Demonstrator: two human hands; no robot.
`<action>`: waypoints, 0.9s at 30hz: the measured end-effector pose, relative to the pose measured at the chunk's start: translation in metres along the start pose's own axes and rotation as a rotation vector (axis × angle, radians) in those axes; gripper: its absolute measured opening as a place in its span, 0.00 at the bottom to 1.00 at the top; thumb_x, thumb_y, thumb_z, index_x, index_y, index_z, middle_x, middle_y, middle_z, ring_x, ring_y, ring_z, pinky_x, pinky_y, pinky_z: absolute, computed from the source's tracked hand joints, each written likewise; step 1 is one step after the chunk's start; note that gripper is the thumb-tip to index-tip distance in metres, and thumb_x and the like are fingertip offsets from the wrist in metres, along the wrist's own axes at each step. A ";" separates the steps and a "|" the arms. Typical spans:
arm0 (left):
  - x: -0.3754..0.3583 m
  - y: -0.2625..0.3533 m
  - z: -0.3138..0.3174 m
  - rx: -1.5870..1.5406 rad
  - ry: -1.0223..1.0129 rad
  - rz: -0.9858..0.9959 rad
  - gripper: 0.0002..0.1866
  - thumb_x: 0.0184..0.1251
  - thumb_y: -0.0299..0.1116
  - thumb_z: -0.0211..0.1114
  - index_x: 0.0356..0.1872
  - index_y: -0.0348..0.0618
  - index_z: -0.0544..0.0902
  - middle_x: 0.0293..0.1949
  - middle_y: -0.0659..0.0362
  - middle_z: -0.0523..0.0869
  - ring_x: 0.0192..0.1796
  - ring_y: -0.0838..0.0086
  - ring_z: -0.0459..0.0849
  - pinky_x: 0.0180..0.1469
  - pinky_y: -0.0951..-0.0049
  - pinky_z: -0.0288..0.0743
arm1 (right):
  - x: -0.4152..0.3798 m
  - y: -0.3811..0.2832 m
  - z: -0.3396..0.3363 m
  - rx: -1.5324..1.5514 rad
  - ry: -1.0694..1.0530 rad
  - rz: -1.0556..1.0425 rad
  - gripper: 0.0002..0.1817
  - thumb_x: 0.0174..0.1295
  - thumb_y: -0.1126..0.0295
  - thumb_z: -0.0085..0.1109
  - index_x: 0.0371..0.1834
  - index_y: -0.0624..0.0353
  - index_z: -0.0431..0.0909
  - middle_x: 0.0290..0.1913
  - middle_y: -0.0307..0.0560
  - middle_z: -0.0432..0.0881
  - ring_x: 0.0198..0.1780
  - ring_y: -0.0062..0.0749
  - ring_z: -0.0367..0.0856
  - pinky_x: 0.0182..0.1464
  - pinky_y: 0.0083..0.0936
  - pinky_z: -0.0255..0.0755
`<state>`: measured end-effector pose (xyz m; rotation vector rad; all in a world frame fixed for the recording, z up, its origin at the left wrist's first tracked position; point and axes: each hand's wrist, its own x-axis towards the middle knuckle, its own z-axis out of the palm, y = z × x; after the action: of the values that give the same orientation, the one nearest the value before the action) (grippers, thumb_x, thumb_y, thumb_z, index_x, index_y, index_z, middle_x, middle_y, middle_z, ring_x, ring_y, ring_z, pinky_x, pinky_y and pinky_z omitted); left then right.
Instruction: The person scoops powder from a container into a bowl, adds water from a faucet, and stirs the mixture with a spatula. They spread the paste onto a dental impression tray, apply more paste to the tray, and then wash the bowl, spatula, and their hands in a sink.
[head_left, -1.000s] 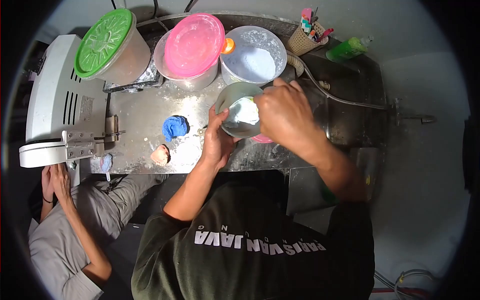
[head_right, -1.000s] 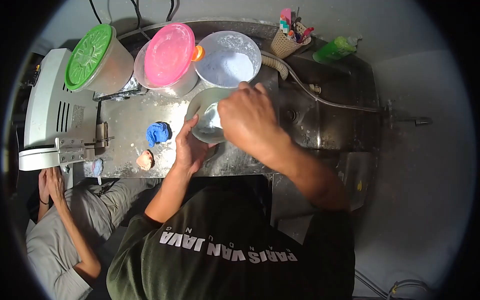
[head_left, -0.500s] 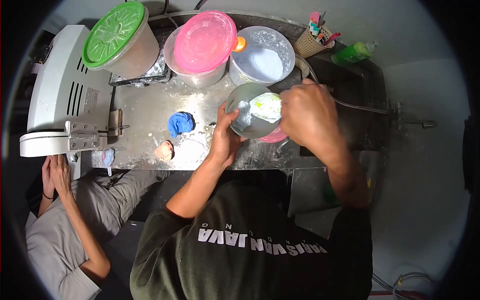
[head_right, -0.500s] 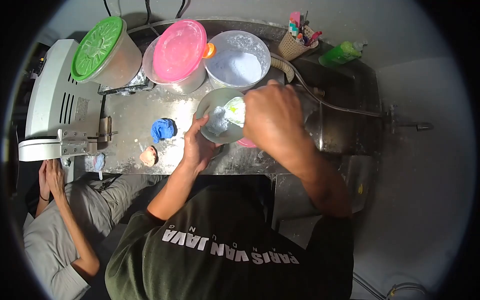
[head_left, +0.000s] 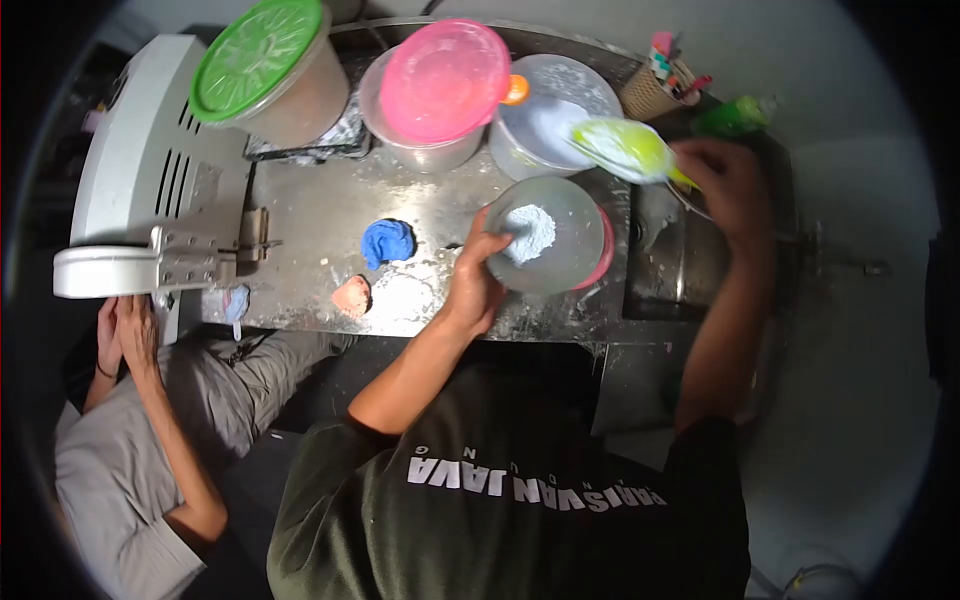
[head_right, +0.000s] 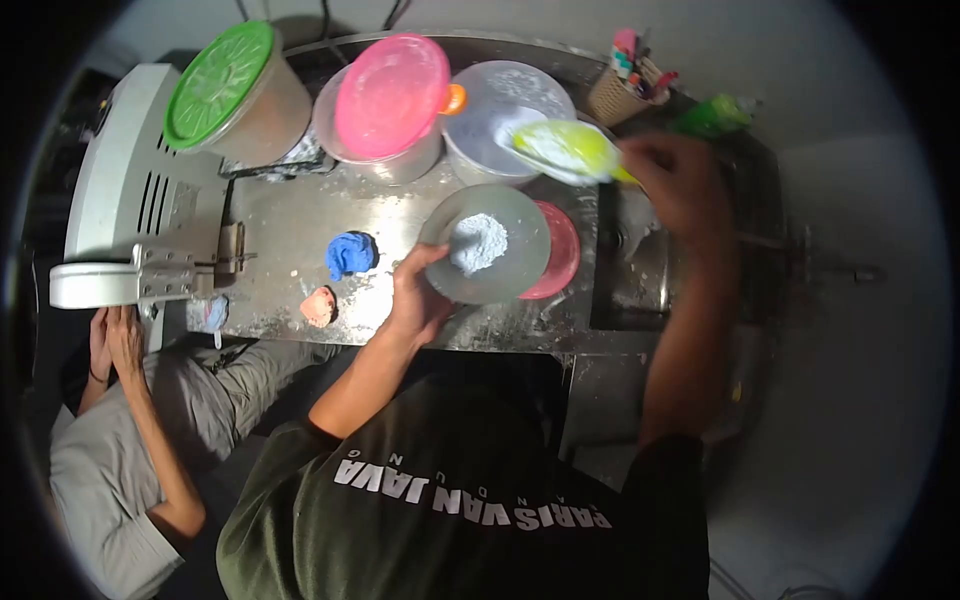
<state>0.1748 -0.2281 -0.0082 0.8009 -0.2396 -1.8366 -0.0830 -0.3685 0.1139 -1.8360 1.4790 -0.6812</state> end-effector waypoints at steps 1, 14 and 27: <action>-0.003 -0.001 -0.006 0.010 -0.043 -0.016 0.33 0.61 0.42 0.58 0.70 0.50 0.65 0.62 0.53 0.69 0.66 0.61 0.69 0.62 0.49 0.71 | 0.008 0.002 0.006 -0.070 -0.024 0.027 0.09 0.60 0.70 0.63 0.40 0.64 0.86 0.31 0.45 0.87 0.36 0.20 0.84 0.42 0.24 0.76; -0.018 -0.021 0.010 0.028 0.136 0.001 0.28 0.65 0.43 0.57 0.64 0.40 0.73 0.56 0.54 0.79 0.59 0.63 0.75 0.63 0.56 0.69 | 0.033 -0.032 0.087 -0.696 0.027 -0.003 0.10 0.53 0.71 0.65 0.37 0.60 0.88 0.37 0.55 0.88 0.44 0.49 0.87 0.53 0.47 0.71; -0.027 -0.005 -0.006 -0.021 0.236 0.028 0.26 0.64 0.44 0.59 0.62 0.44 0.74 0.55 0.57 0.79 0.60 0.65 0.75 0.65 0.55 0.66 | 0.077 -0.032 0.117 -0.716 -0.159 0.042 0.10 0.51 0.67 0.63 0.34 0.52 0.90 0.42 0.51 0.89 0.49 0.47 0.86 0.60 0.54 0.63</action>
<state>0.1800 -0.2007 -0.0043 0.9855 -0.0799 -1.6978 0.0416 -0.4182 0.0624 -2.2943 1.7826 0.0480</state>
